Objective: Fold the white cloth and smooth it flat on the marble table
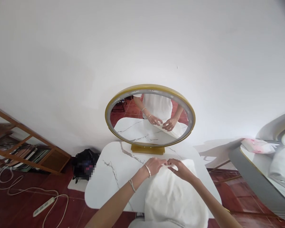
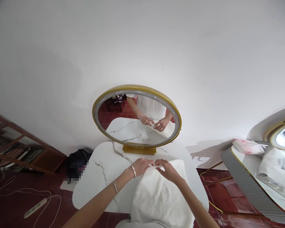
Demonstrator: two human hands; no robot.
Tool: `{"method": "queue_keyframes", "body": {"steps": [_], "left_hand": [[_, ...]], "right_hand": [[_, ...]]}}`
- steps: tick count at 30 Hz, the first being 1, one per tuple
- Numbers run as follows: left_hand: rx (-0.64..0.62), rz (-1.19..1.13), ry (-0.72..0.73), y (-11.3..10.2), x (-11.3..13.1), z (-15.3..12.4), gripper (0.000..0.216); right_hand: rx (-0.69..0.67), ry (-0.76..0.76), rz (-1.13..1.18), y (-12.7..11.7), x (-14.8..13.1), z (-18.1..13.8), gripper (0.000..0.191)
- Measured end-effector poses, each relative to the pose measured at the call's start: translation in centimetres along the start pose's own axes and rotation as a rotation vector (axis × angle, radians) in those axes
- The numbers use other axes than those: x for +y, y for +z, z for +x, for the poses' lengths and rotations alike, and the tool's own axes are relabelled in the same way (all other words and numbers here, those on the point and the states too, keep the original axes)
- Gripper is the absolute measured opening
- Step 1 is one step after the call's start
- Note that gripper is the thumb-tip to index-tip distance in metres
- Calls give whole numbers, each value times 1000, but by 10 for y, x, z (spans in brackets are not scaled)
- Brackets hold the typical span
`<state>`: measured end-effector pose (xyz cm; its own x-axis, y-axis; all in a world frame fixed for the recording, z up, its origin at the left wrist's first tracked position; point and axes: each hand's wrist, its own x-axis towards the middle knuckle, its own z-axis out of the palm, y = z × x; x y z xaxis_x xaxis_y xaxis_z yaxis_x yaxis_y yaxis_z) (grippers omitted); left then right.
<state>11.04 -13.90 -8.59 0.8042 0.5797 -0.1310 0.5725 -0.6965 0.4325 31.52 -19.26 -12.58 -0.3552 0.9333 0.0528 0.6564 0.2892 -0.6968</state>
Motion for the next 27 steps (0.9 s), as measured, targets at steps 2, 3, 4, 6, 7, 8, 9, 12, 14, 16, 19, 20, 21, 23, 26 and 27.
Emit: {"method": "queue_keyframes", "body": {"steps": [2,3,4,6,7,8,9,12,14,16,19,20,21,23,26,27], "left_hand": [[45,45,66,-2,2,-5,30],[58,73,89,-4,3,-8,31],[62,99,101,-7,5,-11,32],[71,138,117,-15,10,-18,36],[77,148,124,-20,12,-22,37],[86,150,133,-25,15,-26,38],[100,144,144,-32,17,-30,37],[159,95,176,-54,19,-43,34],[194,62,177,-71,16,-51,34],[227,44,151,-88,9,-58,34],[281,36,91,-111,-7,-68,28],[297,35,72,-118,-12,-72,26],[311,30,55,-123,-17,-75,25],[343,14,16,-132,-26,-83,25],[392,-19,-27,-138,-34,-92,24],[401,-23,-30,-138,-36,-94,23]], "right_hand": [[-9,-27,-46,-6,-8,-8,17],[-18,-38,-70,-9,-11,-12,20],[-25,-47,-94,-13,-14,-16,22],[-34,-57,-158,-22,-18,-22,24],[-38,-51,-205,-26,-19,-25,25],[-45,-35,-262,-30,-18,-28,24],[-53,-9,-319,-33,-16,-31,23],[-72,109,-381,-40,-3,-38,20],[-76,185,-308,-44,6,-42,20],[-70,248,-202,-53,12,-45,26],[-62,272,-75,-75,7,-48,33],[-72,265,-40,-84,3,-49,35],[-92,258,-7,-93,-1,-50,35],[-140,259,54,-109,-11,-52,36],[-100,277,112,-124,-23,-54,37],[-44,282,117,-127,-26,-55,37]]}}
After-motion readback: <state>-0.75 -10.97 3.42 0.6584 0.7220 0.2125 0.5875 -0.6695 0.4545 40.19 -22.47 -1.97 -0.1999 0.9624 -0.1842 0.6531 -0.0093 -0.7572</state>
